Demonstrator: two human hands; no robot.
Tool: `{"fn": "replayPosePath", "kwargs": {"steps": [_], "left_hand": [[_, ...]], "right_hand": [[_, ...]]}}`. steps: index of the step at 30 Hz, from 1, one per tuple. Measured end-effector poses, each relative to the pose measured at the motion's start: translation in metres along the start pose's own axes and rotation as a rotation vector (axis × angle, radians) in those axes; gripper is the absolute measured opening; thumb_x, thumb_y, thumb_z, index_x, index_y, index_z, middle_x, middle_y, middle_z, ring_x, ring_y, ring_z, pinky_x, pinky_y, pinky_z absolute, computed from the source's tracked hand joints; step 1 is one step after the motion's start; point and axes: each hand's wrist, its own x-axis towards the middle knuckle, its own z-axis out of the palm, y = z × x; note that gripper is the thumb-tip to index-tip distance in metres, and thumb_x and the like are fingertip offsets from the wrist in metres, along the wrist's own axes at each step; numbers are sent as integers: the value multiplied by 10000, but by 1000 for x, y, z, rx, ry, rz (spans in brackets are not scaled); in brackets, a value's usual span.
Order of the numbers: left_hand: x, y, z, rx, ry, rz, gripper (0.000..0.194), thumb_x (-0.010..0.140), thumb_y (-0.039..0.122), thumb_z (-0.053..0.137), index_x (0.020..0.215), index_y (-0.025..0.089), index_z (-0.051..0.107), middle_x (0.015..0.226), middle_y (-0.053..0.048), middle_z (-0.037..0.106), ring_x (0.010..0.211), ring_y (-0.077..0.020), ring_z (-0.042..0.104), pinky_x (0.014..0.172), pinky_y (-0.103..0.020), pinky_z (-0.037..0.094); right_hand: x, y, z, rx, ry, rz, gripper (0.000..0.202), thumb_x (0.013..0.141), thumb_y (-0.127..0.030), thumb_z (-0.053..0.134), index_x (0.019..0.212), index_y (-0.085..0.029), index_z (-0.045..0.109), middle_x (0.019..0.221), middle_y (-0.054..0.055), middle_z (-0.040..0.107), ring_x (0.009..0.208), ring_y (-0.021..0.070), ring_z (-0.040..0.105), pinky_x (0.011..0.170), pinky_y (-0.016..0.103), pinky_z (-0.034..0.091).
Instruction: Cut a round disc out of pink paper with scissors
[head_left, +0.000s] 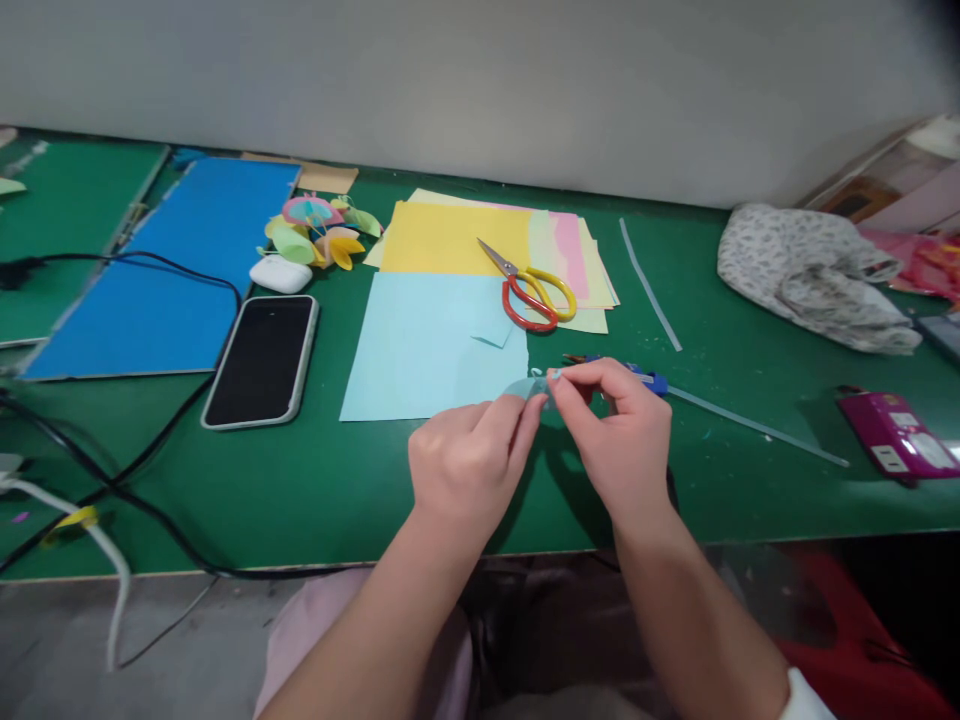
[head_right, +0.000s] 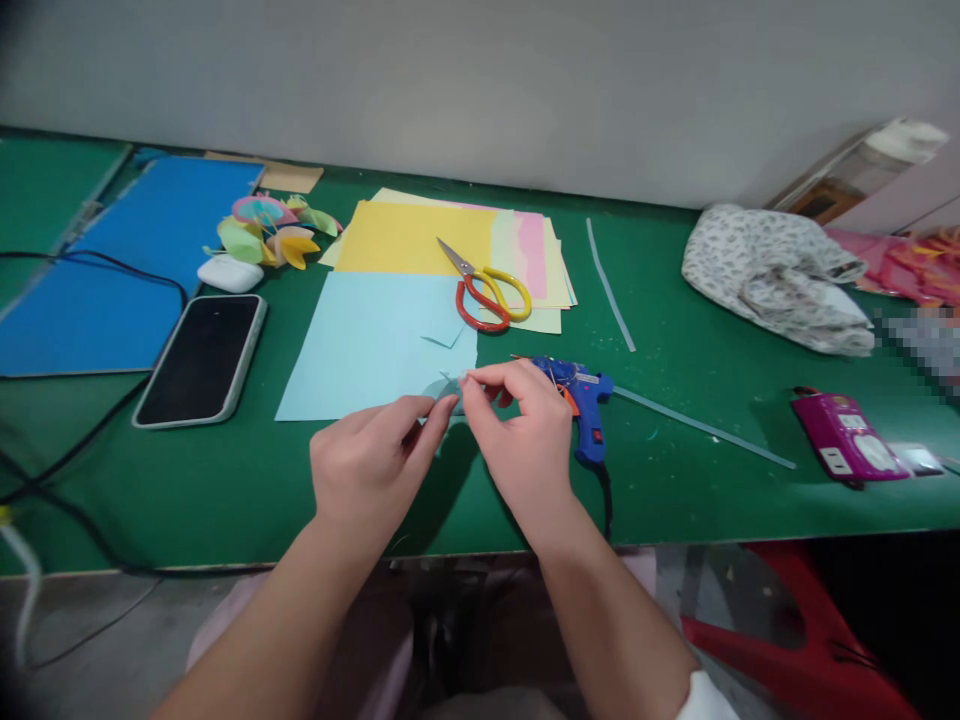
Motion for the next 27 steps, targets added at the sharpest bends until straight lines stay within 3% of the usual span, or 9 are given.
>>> {"fn": "replayPosePath", "kwargs": {"steps": [15,23,27], "left_hand": [[-2,-1,1,-28,-3,-52,376,946,332,612,596,199,646,407,49,535,371,-82,450,427,-233,255],[2,0,0,-218,-130,-260,316,891,319,673,606,182,668,409,61,491,381,-58,398,438,-203,237],[9,0,-4,-386,-168,-345,226,810,319,743,633,188,693,472,68,465,431,-63,394,459,-193,300]], "right_hand": [[-1,5,-3,-13,-14,-13,62,861,-196,691,830,-224,736,734,-5,694,695,166,595,688,309,495],[-5,5,-5,-36,-2,-13,113,855,-184,691,746,-215,697,723,0,686,693,164,578,700,312,469],[-2,6,-4,-21,14,17,145,847,-201,687,703,-206,670,687,-9,650,679,158,548,691,308,443]]}}
